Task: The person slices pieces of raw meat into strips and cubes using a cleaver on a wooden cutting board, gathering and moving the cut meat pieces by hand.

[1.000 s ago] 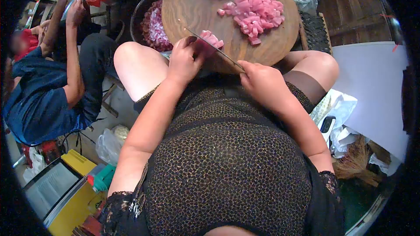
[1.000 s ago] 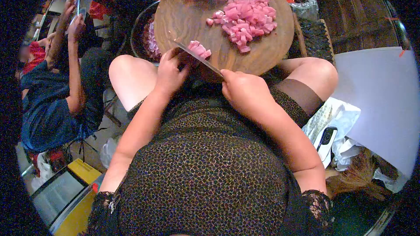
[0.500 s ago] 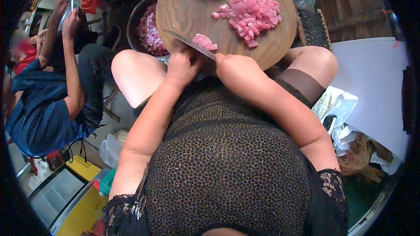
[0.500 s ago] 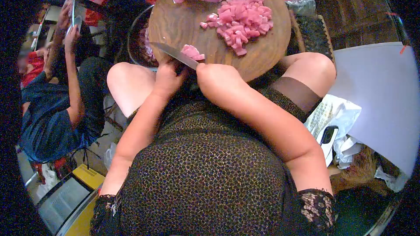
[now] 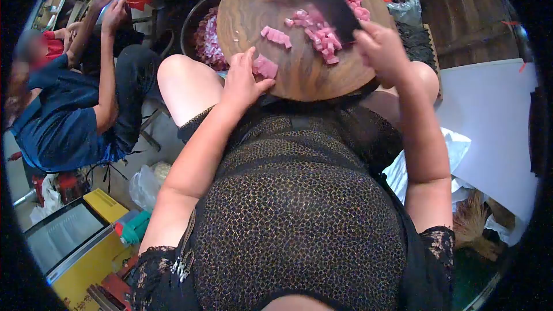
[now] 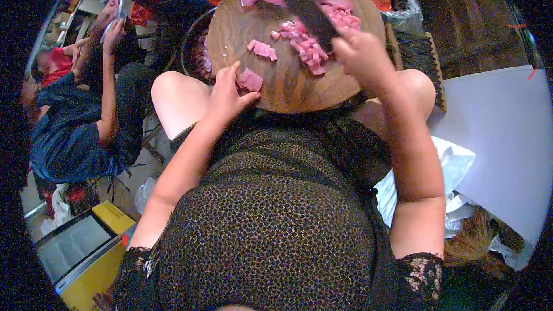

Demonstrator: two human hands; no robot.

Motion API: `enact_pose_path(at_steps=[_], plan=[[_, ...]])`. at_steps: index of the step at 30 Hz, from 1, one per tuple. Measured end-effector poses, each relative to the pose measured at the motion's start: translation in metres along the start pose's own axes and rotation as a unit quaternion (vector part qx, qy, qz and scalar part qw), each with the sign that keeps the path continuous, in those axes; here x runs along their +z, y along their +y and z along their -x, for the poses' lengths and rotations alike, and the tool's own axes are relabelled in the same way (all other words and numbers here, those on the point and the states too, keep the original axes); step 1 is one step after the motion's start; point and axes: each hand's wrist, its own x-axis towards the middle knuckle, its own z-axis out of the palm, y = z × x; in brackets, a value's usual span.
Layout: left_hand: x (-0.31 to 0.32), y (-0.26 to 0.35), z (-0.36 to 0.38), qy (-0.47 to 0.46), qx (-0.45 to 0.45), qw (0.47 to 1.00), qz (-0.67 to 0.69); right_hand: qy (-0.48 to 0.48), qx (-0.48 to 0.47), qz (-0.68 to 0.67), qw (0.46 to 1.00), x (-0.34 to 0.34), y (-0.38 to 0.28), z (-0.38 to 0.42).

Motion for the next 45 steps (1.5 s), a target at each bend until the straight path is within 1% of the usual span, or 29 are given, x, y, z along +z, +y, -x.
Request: enact_pose_path(at_steps=[1, 3, 5, 9, 10, 11, 12, 13, 15, 17, 19, 21, 23, 25, 27, 28, 30, 31, 32, 33, 34, 35, 36, 37, 39, 40, 41, 44, 45], plan=[[0.001, 0.000, -0.002, -0.014, -0.013, 1.000, -0.003, 0.038, -0.033, -0.042, 0.998, -0.009, 0.002, -0.002], [0.000, 0.001, -0.009, -0.024, -0.026, 0.999, -0.009, 0.042, -0.002, -0.077, 0.996, -0.033, 0.023, -0.024], [-0.003, 0.004, -0.018, -0.056, -0.054, 0.997, 0.003, 0.054, -0.006, -0.104, 0.993, -0.048, 0.038, -0.035], [0.004, -0.001, -0.038, -0.054, -0.067, 0.996, 0.012, 0.102, 0.007, -0.176, 0.979, -0.046, 0.057, -0.043], [0.006, -0.002, -0.044, -0.027, -0.033, 0.999, 0.015, 0.121, 0.000, -0.175, 0.977, -0.042, 0.054, -0.041], [0.008, -0.003, -0.050, 0.001, 0.001, 1.000, 0.018, 0.119, 0.002, -0.180, 0.976, -0.042, 0.058, -0.043], [0.008, -0.003, -0.060, -0.026, 0.023, 0.999, -0.004, 0.108, -0.004, -0.189, 0.976, -0.044, 0.061, -0.047], [0.009, -0.001, -0.066, -0.027, 0.024, 0.999, -0.008, 0.097, -0.012, -0.196, 0.976, -0.045, 0.063, -0.050], [0.011, 0.005, -0.078, -0.094, -0.034, 0.995, -0.028, 0.091, 0.000, -0.209, 0.974, -0.047, 0.059, -0.051], [0.018, 0.006, -0.084, -0.101, -0.010, 0.994, -0.047, 0.085, 0.016, -0.220, 0.972, -0.045, 0.053, -0.050], [0.020, 0.029, -0.087, -0.122, -0.062, 0.990, -0.031, 0.103, 0.014, -0.225, 0.969, -0.044, 0.047, -0.050], [0.027, 0.045, -0.091, -0.111, -0.025, 0.992, -0.047, 0.113, 0.029, -0.209, 0.971, -0.047, 0.044, -0.051], [0.036, 0.058, -0.097, -0.092, -0.070, 0.992, -0.046, 0.105, 0.002, -0.208, 0.972, -0.050, 0.040, -0.053], [0.048, 0.057, -0.104, -0.078, -0.045, 0.995, -0.043, 0.121, -0.007, -0.218, 0.968, -0.047, 0.050, -0.060], [0.054, 0.054, -0.116, -0.057, 0.006, 0.997, -0.052, 0.137, -0.049, -0.182, 0.972, -0.047, 0.052, -0.063], [0.056, 0.050, -0.121, -0.058, 0.013, 0.997, -0.052, 0.134, -0.028, -0.227, 0.964, -0.047, 0.046, -0.059], [0.059, 0.041, -0.132, -0.036, -0.019, 0.999, 0.028, 0.136, -0.008, -0.243, 0.960, -0.049, 0.045, -0.056], [0.047, 0.061, -0.141, -0.038, -0.014, 0.999, 0.027, 0.129, 0.013, -0.259, 0.957, -0.050, 0.046, -0.055], [0.033, 0.082, -0.150, -0.107, -0.154, 0.963, 0.194, 0.133, 0.015, -0.261, 0.956, -0.051, 0.048, -0.055], [0.025, 0.097, -0.154, -0.170, -0.289, 0.875, 0.350, 0.153, -0.004, -0.234, 0.960, -0.051, 0.051, -0.056], [0.045, 0.084, -0.159, -0.067, -0.091, 0.962, 0.249, 0.171, -0.024, -0.206, 0.963, -0.052, 0.053, -0.057], [0.050, 0.086, -0.163, -0.068, -0.092, 0.961, 0.250, 0.189, -0.044, -0.177, 0.965, -0.052, 0.055, -0.059], [0.046, 0.103, -0.170, -0.035, 0.049, 0.983, 0.175, 0.189, -0.044, -0.175, 0.965, -0.052, 0.055, -0.060], [0.045, 0.116, -0.175, 0.000, 0.189, 0.977, 0.096, 0.184, -0.021, -0.168, 0.968, -0.053, 0.057, -0.062], [0.054, 0.127, -0.175, -0.114, 0.235, 0.962, -0.077, 0.181, 0.001, -0.159, 0.971, -0.055, 0.057, -0.062], [0.074, 0.119, -0.173, -0.076, 0.268, 0.949, -0.147, 0.170, 0.015, -0.190, 0.967, -0.055, 0.056, -0.061], [0.091, 0.110, -0.167, -0.072, 0.251, 0.955, -0.143, 0.158, 0.028, -0.221, 0.962, -0.054, 0.054, -0.061], [0.091, 0.105, -0.171, -0.055, 0.245, 0.963, -0.099, 0.162, 0.034, -0.226, 0.960, -0.053, 0.047, -0.057], [0.080, 0.101, -0.180, -0.095, 0.234, 0.967, -0.037, 0.161, 0.034, -0.228, 0.960, -0.053, 0.050, -0.058]])
